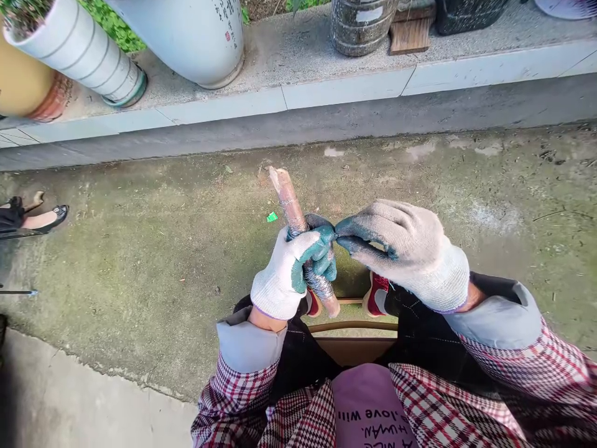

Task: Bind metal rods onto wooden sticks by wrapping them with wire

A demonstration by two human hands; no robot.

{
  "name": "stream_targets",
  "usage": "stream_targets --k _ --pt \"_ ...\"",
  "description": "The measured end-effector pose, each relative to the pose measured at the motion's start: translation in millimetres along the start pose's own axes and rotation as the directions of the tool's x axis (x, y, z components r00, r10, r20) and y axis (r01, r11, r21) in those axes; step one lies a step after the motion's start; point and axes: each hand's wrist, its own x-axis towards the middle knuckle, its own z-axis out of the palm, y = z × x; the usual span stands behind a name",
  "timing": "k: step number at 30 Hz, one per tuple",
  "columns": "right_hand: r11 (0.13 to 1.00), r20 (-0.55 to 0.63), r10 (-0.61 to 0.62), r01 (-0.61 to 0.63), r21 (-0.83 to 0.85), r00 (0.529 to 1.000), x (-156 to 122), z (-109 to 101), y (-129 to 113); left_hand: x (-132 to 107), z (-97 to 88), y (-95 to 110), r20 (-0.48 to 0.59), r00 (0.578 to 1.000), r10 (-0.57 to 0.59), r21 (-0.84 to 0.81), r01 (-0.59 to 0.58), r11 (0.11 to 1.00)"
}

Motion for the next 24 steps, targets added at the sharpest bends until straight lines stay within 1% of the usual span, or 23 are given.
stream_targets --k 6,9,11,12,13,14,15,16,17,18,19,21,24 --pt "0.996 -0.016 -0.071 0.070 -0.058 0.997 -2.4 1.6 3.2 3.6 -1.7 -2.5 -0.037 0.999 -0.035 0.055 0.037 0.998" --pt "0.997 -0.013 -0.045 0.045 -0.065 0.999 -3.2 2.1 0.6 2.2 -0.8 -2.4 -0.021 0.998 -0.062 0.073 0.064 0.995" --pt "1.000 -0.008 0.004 -0.004 -0.029 1.000 -3.0 2.1 -2.2 -0.4 1.9 -1.1 -0.049 0.998 -0.032 0.121 0.038 0.992" --pt "0.999 -0.009 0.041 -0.041 0.006 0.999 -2.9 2.3 -3.6 -1.9 3.7 -0.2 -0.085 0.996 0.013 0.181 0.002 0.983" --pt "0.995 -0.014 0.090 -0.089 0.050 0.996 -2.7 2.6 -4.9 -3.2 5.4 0.6 -0.134 0.987 0.093 0.271 -0.054 0.961" --pt "0.983 -0.012 0.151 -0.149 0.106 0.989 -2.6 3.3 -6.0 -4.1 6.7 1.1 -0.178 0.964 0.199 0.386 -0.118 0.915" --pt "0.961 -0.003 0.220 -0.216 0.171 0.976 -2.6 4.3 -6.8 -4.7 7.3 1.4 -0.199 0.927 0.317 0.512 -0.178 0.841" --pt "0.927 0.011 0.291 -0.285 0.245 0.957 -2.5 5.6 -7.3 -4.8 7.0 1.4 -0.188 0.884 0.429 0.629 -0.227 0.743" --pt "0.880 0.029 0.357 -0.347 0.326 0.933 -2.3 7.2 -7.5 -4.6 5.7 1.1 -0.148 0.842 0.519 0.723 -0.266 0.638" --pt "0.822 0.051 0.413 -0.396 0.408 0.909 -1.9 9.1 -7.4 -4.1 3.8 0.8 -0.091 0.811 0.579 0.789 -0.296 0.538" --pt "0.759 0.072 0.458 -0.432 0.488 0.886 -1.3 11.0 -7.0 -3.7 1.5 0.7 -0.028 0.793 0.608 0.833 -0.317 0.453" --pt "0.625 0.119 0.520 -0.472 0.622 0.846 0.8 14.7 -5.6 -3.5 -2.8 1.3 0.080 0.776 0.625 0.881 -0.349 0.320" --pt "0.429 0.225 0.562 -0.513 0.743 0.796 5.1 18.2 -3.2 -4.1 -6.3 3.5 0.202 0.743 0.638 0.903 -0.393 0.172"
